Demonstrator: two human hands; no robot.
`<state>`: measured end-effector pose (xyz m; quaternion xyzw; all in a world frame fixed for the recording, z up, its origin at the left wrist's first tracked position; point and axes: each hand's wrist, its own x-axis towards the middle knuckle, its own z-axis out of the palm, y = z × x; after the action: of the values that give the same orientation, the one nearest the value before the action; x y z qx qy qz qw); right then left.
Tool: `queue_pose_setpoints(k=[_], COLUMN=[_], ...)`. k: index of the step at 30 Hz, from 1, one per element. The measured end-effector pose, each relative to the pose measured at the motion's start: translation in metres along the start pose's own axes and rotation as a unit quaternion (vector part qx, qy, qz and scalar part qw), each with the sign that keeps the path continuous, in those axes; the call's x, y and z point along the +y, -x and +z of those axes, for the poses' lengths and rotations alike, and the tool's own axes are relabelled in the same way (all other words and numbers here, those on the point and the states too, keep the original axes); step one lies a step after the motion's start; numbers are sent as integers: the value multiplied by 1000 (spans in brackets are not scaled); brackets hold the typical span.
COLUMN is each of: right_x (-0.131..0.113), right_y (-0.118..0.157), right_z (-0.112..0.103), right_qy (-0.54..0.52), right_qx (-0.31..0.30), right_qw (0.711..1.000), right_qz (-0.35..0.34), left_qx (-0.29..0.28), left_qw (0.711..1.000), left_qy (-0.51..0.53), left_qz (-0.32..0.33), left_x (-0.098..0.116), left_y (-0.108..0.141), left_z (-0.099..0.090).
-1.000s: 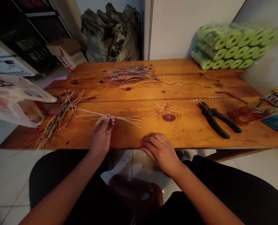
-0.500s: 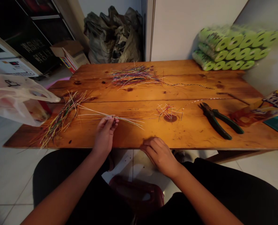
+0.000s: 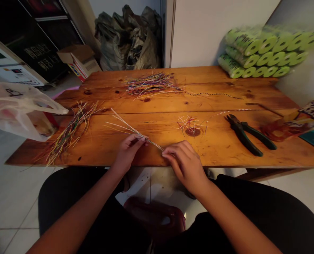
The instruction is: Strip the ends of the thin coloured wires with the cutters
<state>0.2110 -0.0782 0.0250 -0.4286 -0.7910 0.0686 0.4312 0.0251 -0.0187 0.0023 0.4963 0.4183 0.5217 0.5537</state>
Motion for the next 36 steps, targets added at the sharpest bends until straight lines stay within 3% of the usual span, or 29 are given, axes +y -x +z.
queue_pose_setpoints(k=[7, 16, 22, 27, 32, 36], right_x=[18, 14, 14, 16, 9, 6], right_y=[-32, -42, -47, -44, -37, -36], right_z=[11, 13, 13, 24, 39, 45], right_qy=[110, 207, 197, 160, 203, 233], right_qx=[-82, -100, -84, -54, 40, 22], right_qw=[989, 968, 969, 984, 976, 970], right_qz=[-59, -100, -121, -51, -65, -68], left_qx=[-45, -45, -58, -6, 60, 78], left_qw=[998, 997, 998, 999, 997, 994], left_qy=[2, 21, 1, -39, -42, -65], left_qz=[-33, -57, -32, 18, 40, 34], left_x=[3, 1, -1, -5, -7, -6], left_y=[1, 0, 0, 0, 0, 1], left_z=[9, 6, 5, 8, 9, 9])
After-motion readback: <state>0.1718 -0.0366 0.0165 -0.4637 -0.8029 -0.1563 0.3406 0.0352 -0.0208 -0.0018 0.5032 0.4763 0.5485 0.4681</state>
